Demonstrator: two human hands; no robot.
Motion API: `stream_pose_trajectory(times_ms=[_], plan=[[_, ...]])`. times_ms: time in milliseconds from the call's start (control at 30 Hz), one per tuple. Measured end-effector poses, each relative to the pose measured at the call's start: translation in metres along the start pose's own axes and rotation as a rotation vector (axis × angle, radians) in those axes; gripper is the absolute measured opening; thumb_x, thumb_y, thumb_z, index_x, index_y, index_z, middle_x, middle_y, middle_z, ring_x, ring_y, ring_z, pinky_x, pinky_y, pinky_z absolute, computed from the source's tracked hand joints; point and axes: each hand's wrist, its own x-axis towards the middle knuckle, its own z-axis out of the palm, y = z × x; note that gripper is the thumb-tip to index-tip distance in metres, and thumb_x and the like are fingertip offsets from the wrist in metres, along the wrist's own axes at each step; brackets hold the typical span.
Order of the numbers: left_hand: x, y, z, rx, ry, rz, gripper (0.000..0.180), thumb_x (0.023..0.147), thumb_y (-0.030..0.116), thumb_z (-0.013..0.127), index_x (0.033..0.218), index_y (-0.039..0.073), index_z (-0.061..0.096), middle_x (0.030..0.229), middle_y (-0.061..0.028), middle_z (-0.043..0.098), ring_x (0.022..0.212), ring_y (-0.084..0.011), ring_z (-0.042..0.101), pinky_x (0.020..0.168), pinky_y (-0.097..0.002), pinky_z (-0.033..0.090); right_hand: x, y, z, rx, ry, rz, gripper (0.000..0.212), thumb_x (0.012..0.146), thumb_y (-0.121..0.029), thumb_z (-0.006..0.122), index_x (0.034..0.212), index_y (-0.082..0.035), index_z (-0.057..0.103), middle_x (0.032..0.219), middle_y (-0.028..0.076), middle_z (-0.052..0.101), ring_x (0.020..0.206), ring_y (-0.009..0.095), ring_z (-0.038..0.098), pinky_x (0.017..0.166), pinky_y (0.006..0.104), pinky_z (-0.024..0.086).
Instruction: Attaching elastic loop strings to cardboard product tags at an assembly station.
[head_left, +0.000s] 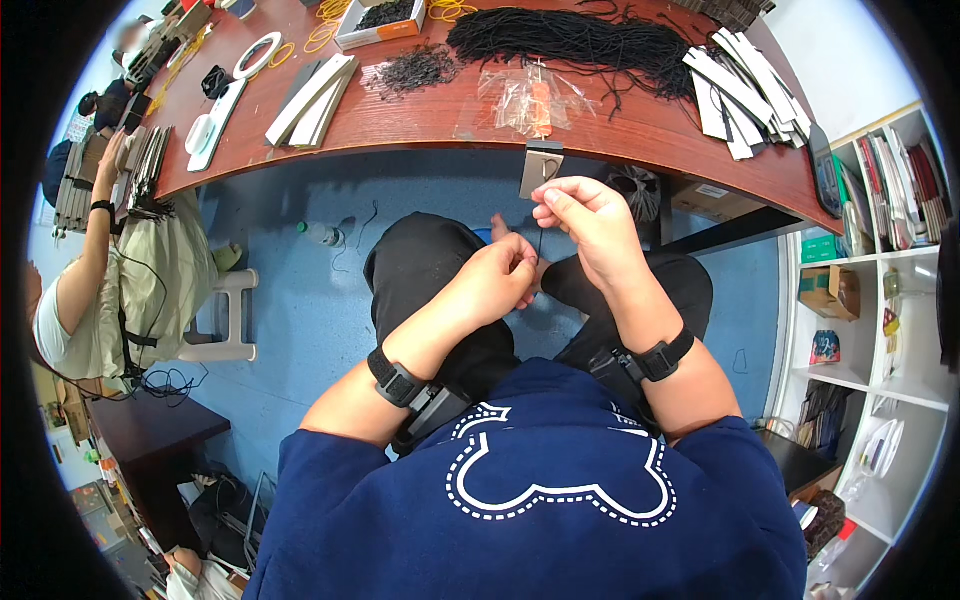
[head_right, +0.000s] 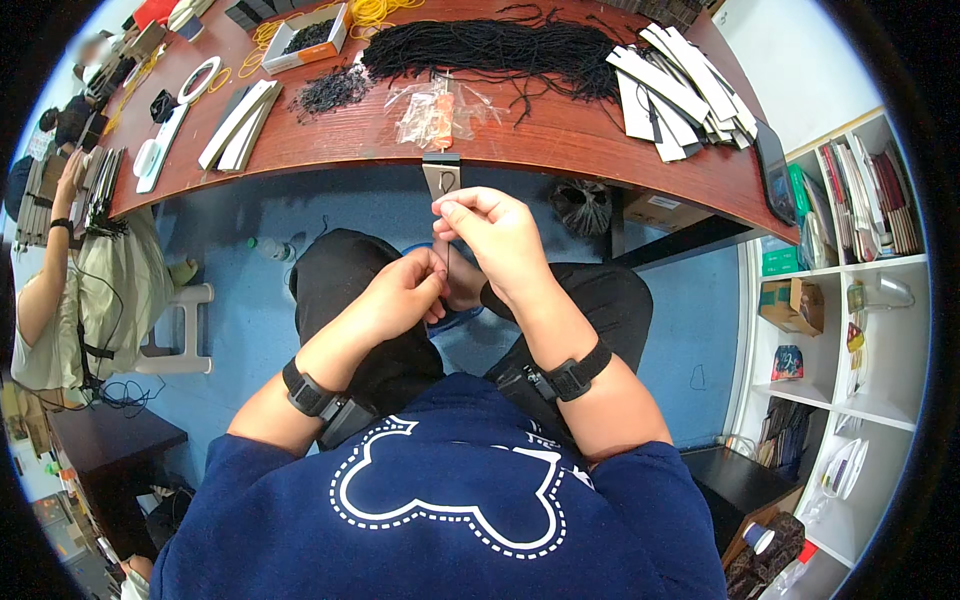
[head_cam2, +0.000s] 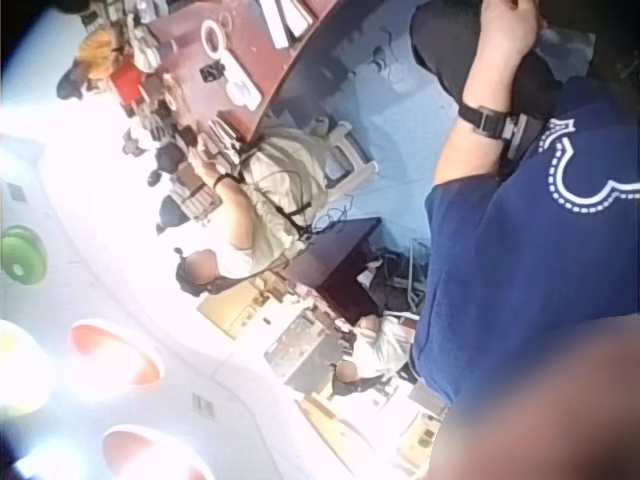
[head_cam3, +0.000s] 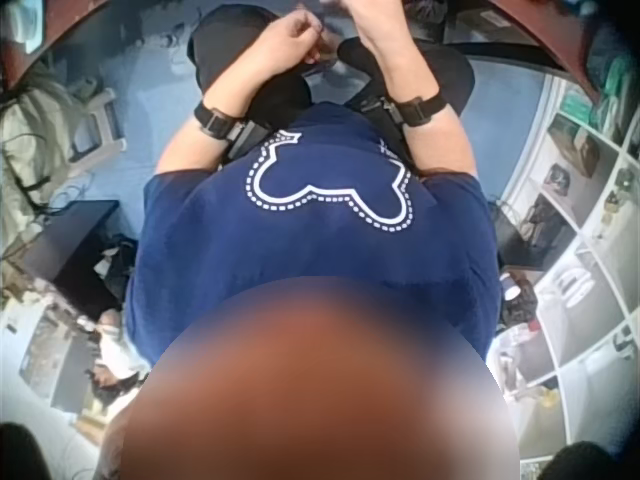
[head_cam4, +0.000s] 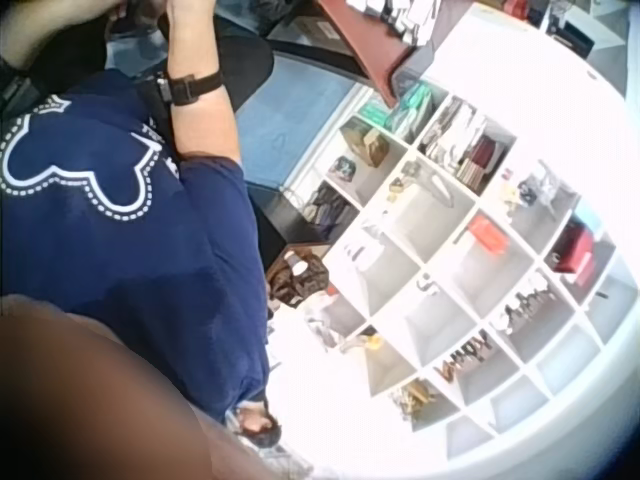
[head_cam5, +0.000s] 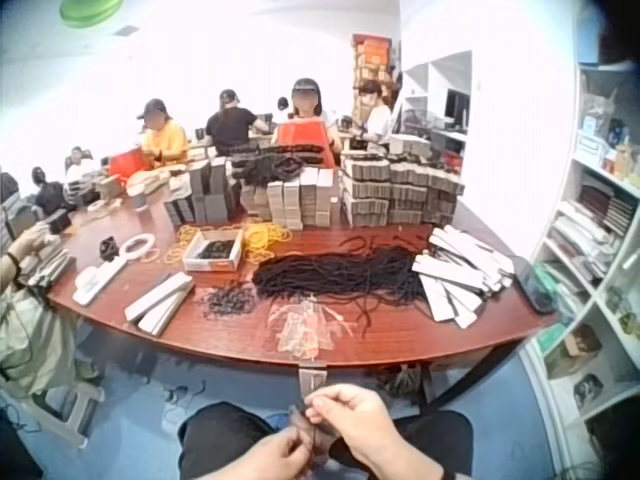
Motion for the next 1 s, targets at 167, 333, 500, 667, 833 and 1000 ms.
stream_pose_trajectory(times_ms=[167, 333, 500, 667, 833, 1000], plan=[[-0.003, 0.002, 0.003, 0.078, -0.009, 0.012, 0.009, 0.093, 0.013, 0.042, 0.091, 0.005, 0.046, 0.079, -0.0044, 0.054, 0.062, -0.0111, 0.055, 0.055, -0.0234, 0.048, -0.005, 0.001, -0.001, 0.059, 0.003, 0.032, 0.014, 0.085, -0.008, 0.058, 0.093, 0.003, 0.061, 0.086, 0.008, 0.063, 0.075, 0.012, 0.059, 0.07, 0.0235, 0.048], [-0.002, 0.001, 0.003, 0.058, -0.011, 0.011, 0.009, 0.093, 0.013, 0.042, 0.09, 0.005, 0.045, 0.079, -0.0046, 0.054, 0.062, -0.011, 0.056, 0.055, -0.0235, 0.048, -0.015, -0.004, 0.003, 0.107, -0.147, -0.067, 0.013, 0.085, -0.008, 0.057, 0.093, 0.002, 0.062, 0.084, 0.007, 0.063, 0.072, 0.01, 0.058, 0.068, 0.0228, 0.048], [-0.003, 0.005, 0.004, 0.067, 0.008, -0.003, 0.008, 0.092, 0.012, 0.041, 0.09, 0.005, 0.045, 0.079, -0.0044, 0.055, 0.062, -0.0106, 0.056, 0.055, -0.0236, 0.048, -0.003, -0.002, 0.004, 0.13, -0.016, -0.027, 0.011, 0.085, -0.008, 0.057, 0.089, 0.002, 0.061, 0.082, 0.007, 0.063, 0.07, 0.01, 0.058, 0.066, 0.0226, 0.048], [-0.003, 0.003, 0.005, 0.273, 0.022, 0.011, 0.009, 0.089, 0.011, 0.048, 0.091, 0.002, 0.05, 0.078, -0.0076, 0.056, 0.062, -0.0142, 0.057, 0.057, -0.0267, 0.049, -0.002, 0.012, 0.001, 0.224, 0.103, 0.075, 0.013, 0.085, -0.007, 0.057, 0.096, 0.001, 0.058, 0.079, 0.007, 0.061, 0.067, 0.01, 0.058, 0.062, 0.022, 0.047], [-0.01, 0.028, -0.006, 0.674, 0.51, 0.486, 0.031, 0.078, 0.003, 0.06, 0.108, 0.003, 0.053, 0.091, -0.0116, 0.054, 0.077, -0.0189, 0.057, 0.067, -0.0269, 0.047, -0.012, 0.008, 0.009, -0.118, 0.161, -0.166, 0.033, 0.085, 0.0, 0.055, 0.116, -0.001, 0.045, 0.075, 0.006, 0.059, 0.063, 0.009, 0.057, 0.058, 0.0192, 0.046], [0.004, 0.042, -0.014, 0.495, 0.485, 0.793, 0.049, 0.081, -0.002, 0.056, 0.128, 0.003, 0.044, 0.114, -0.0121, 0.047, 0.097, -0.0193, 0.053, 0.08, -0.0279, 0.047, -0.018, 0.005, 0.014, -0.197, 0.151, -0.163, 0.047, 0.085, 0.001, 0.055, 0.129, 0.0, 0.042, 0.077, 0.004, 0.06, 0.065, 0.006, 0.056, 0.06, 0.0202, 0.049]])
